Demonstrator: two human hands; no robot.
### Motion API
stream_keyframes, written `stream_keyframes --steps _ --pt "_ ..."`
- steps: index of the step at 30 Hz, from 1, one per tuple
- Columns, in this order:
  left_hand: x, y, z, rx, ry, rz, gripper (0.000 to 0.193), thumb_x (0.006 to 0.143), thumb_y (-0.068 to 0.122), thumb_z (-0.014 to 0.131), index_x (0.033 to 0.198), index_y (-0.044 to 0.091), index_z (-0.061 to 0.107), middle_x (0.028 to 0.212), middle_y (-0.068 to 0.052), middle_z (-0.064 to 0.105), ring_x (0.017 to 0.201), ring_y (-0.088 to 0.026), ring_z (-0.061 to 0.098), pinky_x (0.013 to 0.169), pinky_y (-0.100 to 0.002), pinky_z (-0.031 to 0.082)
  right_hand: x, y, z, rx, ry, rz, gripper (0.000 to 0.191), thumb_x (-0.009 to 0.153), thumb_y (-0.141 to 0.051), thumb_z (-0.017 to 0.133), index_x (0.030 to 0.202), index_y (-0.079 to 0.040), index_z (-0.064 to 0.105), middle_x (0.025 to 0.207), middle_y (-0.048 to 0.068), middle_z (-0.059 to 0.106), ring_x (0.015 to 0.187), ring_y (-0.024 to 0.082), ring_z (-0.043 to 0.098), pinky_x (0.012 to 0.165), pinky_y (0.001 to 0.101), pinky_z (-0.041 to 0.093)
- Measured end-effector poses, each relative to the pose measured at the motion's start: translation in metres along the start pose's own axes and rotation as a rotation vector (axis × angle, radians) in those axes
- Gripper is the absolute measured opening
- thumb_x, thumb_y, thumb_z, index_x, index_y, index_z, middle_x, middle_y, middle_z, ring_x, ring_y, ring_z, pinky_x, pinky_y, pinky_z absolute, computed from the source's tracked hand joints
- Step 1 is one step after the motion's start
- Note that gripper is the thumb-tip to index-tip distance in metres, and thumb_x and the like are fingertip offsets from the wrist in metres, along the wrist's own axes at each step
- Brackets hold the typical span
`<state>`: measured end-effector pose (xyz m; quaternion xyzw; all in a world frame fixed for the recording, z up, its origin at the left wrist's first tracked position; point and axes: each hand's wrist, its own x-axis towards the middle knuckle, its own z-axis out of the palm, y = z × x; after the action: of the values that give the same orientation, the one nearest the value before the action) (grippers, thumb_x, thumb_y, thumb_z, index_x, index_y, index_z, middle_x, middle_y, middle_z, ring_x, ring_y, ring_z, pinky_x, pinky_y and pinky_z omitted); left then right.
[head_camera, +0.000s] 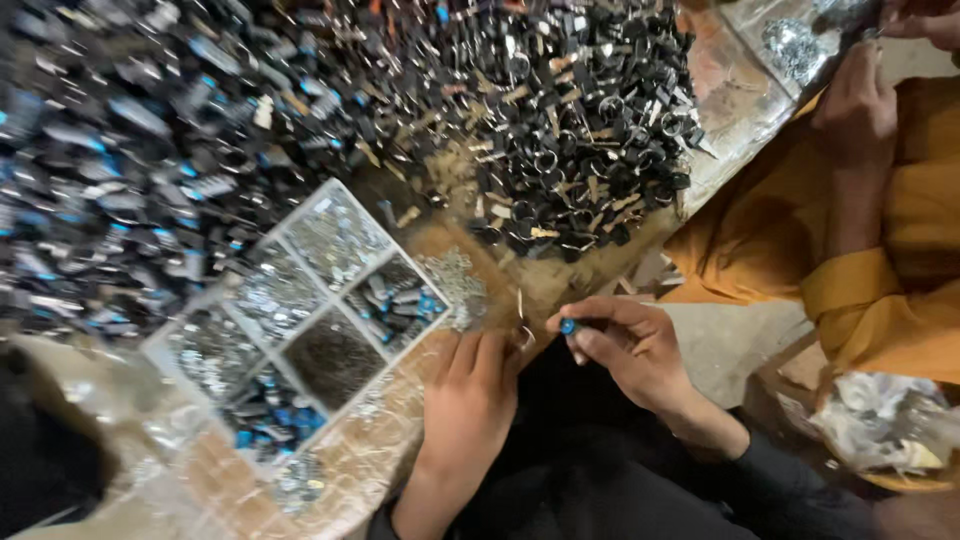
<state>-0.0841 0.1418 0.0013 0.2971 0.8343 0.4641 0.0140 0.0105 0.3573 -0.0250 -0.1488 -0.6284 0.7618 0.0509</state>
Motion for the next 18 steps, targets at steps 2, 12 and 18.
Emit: stream_keyframes --steps 2,12,18 --pt "-0.028 -0.012 -0.019 -0.452 0.117 -0.193 0.037 0.088 0.001 0.078 0.121 0.009 0.063 0.101 -0.010 0.067 0.079 -0.027 0.070 0.071 -0.036 0.058 0.004 -0.001 0.022 0.058 -0.032 0.033 0.023 0.100 -0.007 0.064 0.123 0.000 0.065 0.115 0.017 0.077 0.085 0.013 0.068 0.074 0.0241 0.060" --pt "-0.126 -0.025 -0.085 -0.955 0.712 -0.304 0.025 0.101 0.002 0.072 0.119 -0.001 0.056 0.096 -0.012 0.061 0.072 -0.018 0.064 0.062 -0.030 0.054 0.023 -0.007 0.164 -0.200 -0.673 -0.485 0.017 0.099 -0.005 0.074 0.116 -0.004 0.070 0.098 0.009 0.076 0.083 0.021 0.073 0.069 0.0326 0.057" --pt "-0.125 -0.013 -0.071 -0.954 0.886 -0.308 0.023 0.099 0.004 0.068 0.115 0.000 0.052 0.096 -0.012 0.057 0.066 -0.017 0.060 0.053 -0.028 0.048 0.030 -0.017 0.169 -0.220 -0.738 -0.371 0.017 0.094 -0.001 0.072 0.111 -0.001 0.071 0.088 0.009 0.074 0.072 0.016 0.075 0.061 0.0291 0.056"
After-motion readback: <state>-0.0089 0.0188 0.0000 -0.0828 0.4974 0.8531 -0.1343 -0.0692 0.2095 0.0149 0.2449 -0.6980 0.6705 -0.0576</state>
